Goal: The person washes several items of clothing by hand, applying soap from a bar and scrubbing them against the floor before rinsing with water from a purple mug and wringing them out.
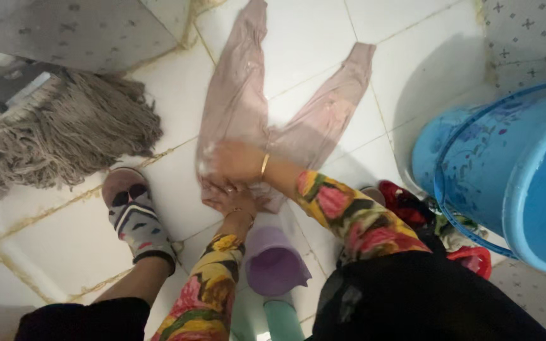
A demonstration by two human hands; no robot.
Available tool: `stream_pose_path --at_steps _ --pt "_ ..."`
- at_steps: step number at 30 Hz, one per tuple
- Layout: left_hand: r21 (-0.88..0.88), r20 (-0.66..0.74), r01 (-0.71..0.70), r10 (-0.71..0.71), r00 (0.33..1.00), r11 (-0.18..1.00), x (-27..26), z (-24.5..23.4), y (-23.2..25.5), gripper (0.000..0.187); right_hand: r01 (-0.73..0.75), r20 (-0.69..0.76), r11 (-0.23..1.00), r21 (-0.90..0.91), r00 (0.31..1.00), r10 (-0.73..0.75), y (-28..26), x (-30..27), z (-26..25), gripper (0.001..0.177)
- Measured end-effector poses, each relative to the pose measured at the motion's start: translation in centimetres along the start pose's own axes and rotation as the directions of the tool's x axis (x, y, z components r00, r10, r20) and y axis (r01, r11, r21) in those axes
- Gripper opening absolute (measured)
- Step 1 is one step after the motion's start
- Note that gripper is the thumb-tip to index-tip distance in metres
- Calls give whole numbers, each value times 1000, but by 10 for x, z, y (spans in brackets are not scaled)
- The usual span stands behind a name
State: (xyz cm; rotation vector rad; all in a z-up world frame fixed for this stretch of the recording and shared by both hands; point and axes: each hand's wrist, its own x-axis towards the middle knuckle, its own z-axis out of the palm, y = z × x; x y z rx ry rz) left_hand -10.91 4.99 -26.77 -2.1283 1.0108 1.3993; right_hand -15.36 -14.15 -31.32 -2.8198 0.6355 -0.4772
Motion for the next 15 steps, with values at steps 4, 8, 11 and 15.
stream_pose_path --at_steps 4,8,11,15 --pt "33 62 5 -7 998 999 7 2 -10 143 167 113 980 -113 982 -154 7 -7 24 31" --pt "5 81 33 -33 996 999 -7 -9 -5 141 -307 156 874 -377 909 387 71 28 -12 28" --pt "59 118 49 -55 991 997 -13 -22 1 142 72 483 971 -229 874 49 2 19 -12 15" --pt "112 164 -15 -3 986 994 -9 -17 -4 141 259 534 953 158 789 -303 -57 -24 -22 21"
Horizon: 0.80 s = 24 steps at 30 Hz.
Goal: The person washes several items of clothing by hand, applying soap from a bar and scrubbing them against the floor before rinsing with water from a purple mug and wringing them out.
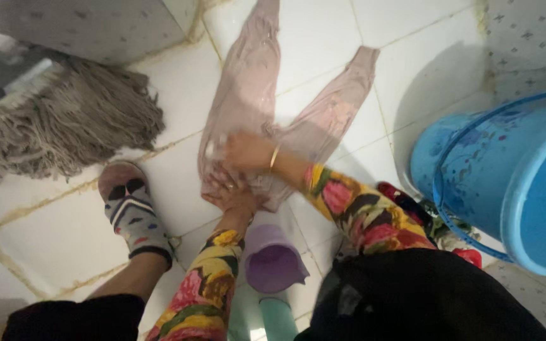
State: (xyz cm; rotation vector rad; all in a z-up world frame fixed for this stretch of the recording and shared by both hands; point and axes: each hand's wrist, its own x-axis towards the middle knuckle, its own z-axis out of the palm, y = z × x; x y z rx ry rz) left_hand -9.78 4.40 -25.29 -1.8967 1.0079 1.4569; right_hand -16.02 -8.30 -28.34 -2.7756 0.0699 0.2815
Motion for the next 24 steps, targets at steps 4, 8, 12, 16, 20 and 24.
stream_pose_path --at_steps 4,8,12,16,20,24 --pt "-112 -79 6 -15 997 994 5 13 -4 143 -614 -417 783 96 690 592 101 -4 -9 36" --pt "-79 -41 33 -36 998 996 1 -2 2 143 -696 -84 715 64 711 698 95 13 7 37" --pt "-74 -38 20 -23 999 997 -6 -2 3 146 -144 -264 986 79 951 160 6 -9 30 43" --pt "-62 -27 43 -45 999 997 -3 1 -1 144 -469 -338 880 69 819 463 93 -9 10 35" --pt "-47 -59 29 -32 998 998 -4 -5 5 145 -663 -377 719 206 625 684 98 9 8 31" --pt "-5 10 24 -24 1000 1000 -3 -1 2 156 -489 50 859 150 872 488 21 12 25 26"
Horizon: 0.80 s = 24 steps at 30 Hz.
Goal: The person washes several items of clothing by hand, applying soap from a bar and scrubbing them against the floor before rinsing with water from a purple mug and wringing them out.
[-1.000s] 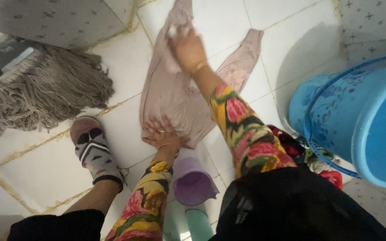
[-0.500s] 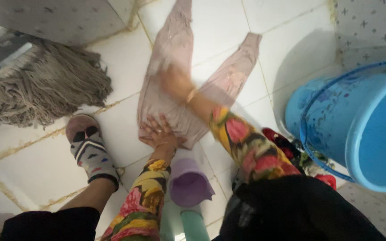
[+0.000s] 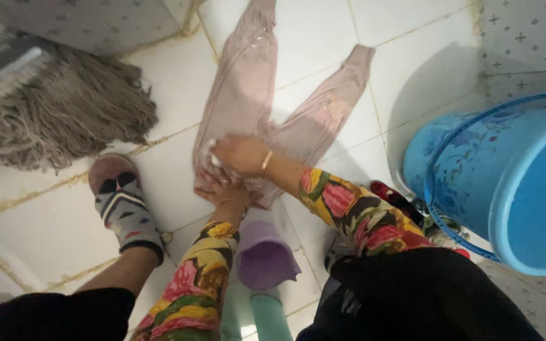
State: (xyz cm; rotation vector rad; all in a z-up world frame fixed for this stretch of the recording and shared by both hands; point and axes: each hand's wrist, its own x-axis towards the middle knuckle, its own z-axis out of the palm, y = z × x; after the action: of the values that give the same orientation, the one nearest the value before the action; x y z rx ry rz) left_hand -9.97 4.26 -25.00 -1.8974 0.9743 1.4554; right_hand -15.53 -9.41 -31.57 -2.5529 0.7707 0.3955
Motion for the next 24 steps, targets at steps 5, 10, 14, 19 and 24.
stream_pose_path --at_steps 5,10,14,19,24 --pt "-44 -111 -33 28 993 998 10 7 -4 140 -195 -265 978 79 941 209 72 24 -21 43" --pt "-59 -76 -26 22 997 998 -3 -3 -2 141 -9 -450 1000 -14 893 2 68 35 -11 17" --pt "-33 6 -22 23 1000 999 -1 -7 -2 153 78 -113 976 -204 988 -103 19 -8 16 21" --pt "-64 -148 -54 44 988 997 6 13 -8 140 -461 -184 881 107 861 473 94 15 -64 27" --pt "-71 -149 -55 44 988 996 12 7 -6 144 115 -261 993 1 959 -111 24 -21 10 27"
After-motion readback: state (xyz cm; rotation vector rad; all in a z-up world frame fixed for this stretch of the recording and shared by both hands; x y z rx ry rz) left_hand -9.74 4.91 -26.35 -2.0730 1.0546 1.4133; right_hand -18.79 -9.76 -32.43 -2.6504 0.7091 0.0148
